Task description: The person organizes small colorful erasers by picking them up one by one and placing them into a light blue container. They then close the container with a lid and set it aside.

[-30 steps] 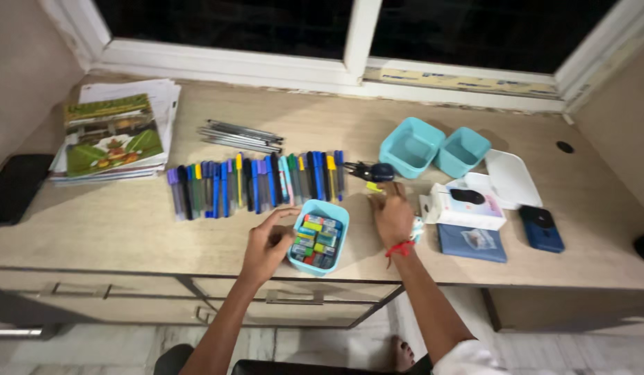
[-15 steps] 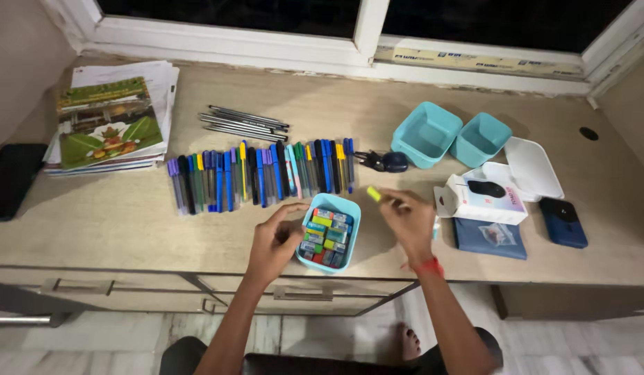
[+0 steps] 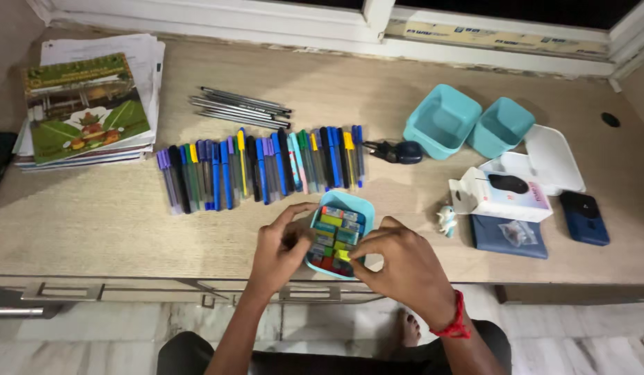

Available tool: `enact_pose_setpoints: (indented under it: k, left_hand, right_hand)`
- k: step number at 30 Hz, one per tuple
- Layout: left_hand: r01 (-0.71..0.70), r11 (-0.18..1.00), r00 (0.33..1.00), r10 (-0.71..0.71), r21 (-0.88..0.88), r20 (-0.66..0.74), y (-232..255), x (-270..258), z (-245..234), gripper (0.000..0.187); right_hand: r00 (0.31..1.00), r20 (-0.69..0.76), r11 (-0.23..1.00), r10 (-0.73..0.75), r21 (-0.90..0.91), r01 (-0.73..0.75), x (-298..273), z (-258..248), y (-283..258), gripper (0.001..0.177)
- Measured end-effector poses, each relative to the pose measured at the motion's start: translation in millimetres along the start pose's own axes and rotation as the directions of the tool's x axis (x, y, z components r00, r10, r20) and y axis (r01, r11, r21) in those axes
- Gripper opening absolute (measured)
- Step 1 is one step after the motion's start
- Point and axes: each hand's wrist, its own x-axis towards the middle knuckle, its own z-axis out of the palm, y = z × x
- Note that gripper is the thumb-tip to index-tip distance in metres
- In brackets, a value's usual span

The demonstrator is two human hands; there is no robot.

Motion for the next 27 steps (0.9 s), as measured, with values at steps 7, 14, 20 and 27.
enact_pose_setpoints:
  k: [7,14,20,27]
  left_hand:
    - [0.041,0.998,0.999,-0.042,0.037,0.017,3,1,-3,0.043]
    - [0.054,0.992,0.998,-0.056,0.11,0.012,0,3,-4,0.045]
    - [0.041,0.994,0.999,-0.042,0.098,0.013,6,4,-4,0.044]
    - [0.088,0.988,0.996,-0.09,0.126,0.015,11,3,-5,0.045]
  right_hand:
    - [0.994,0.041,0.989,0.105,-0.106,-0.101,6,12,-3,0.01]
    - [0.958,0.148,0.96,0.245,-0.173,-0.218,10,14,-3,0.014]
    - [0.959,0.141,0.936,0.246,-0.292,-0.197,15,27,-6,0.011]
    - [0.948,0.132,0.913,0.289,-0.335,-0.232,11,28,-13,0.011]
